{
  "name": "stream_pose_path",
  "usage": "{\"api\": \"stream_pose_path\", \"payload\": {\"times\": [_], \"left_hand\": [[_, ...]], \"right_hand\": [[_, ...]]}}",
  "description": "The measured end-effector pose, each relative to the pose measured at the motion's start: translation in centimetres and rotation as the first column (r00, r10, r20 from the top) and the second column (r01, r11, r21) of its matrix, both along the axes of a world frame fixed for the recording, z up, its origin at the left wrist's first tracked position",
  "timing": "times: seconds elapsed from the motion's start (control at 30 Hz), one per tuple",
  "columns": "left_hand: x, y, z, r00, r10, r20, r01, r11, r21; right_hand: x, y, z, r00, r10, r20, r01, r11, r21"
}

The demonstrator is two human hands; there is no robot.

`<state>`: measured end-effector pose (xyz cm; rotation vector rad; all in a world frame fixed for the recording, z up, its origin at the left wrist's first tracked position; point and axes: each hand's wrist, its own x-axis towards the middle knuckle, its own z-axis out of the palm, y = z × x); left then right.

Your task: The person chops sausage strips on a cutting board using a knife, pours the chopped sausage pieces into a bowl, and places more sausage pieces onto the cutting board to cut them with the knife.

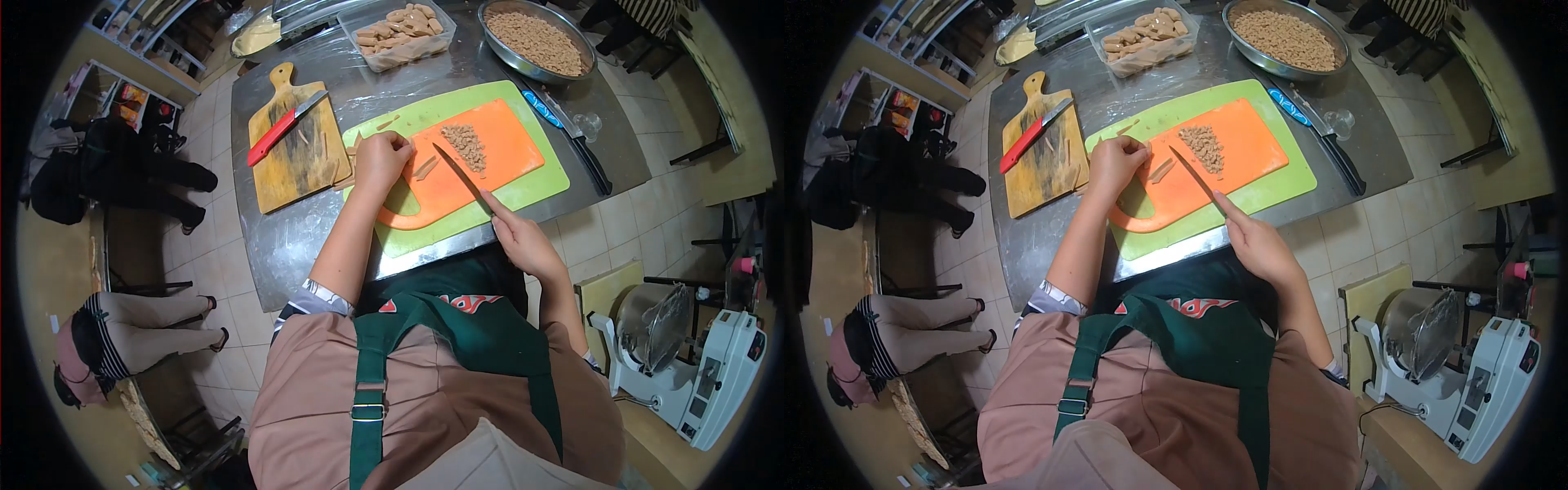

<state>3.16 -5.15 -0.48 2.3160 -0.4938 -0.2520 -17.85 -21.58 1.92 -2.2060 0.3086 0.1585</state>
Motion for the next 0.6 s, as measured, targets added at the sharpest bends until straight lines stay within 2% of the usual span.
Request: {"api": "stream_pose_path", "payload": {"times": [0.1, 0.27, 0.33, 0.47, 0.6], "left_hand": [[0.2, 0.0, -0.6, 1.0, 0.01, -0.007, -0.01, 0.999, -0.034], [1.2, 0.1, -3.1, 0.991, 0.018, -0.136, -0.049, 0.973, -0.227], [0.7, 0.0, -1.9, 0.992, 0.035, -0.125, -0.058, 0.98, -0.19], [0.3, -0.7, -0.4, 0.983, 0.095, -0.157, -0.117, 0.984, -0.134], [0.7, -1.6, -1.7, 0.989, 0.095, -0.117, -0.114, 0.978, -0.174]], "right_hand": [[0.4, 0.6, 0.1, 1.0, 0.012, 0.003, -0.012, 1.0, -0.012], [0.4, 0.9, 0.2, 0.999, 0.047, -0.005, -0.047, 0.998, -0.031], [0.6, 1.1, 0.7, 0.998, 0.025, -0.059, -0.023, 0.999, 0.04], [1.5, 1.7, 1.2, 0.995, 0.002, -0.102, 0.005, 0.998, 0.065], [2.4, 2.1, 0.3, 1.0, -0.006, -0.013, 0.007, 0.999, 0.044]]}}
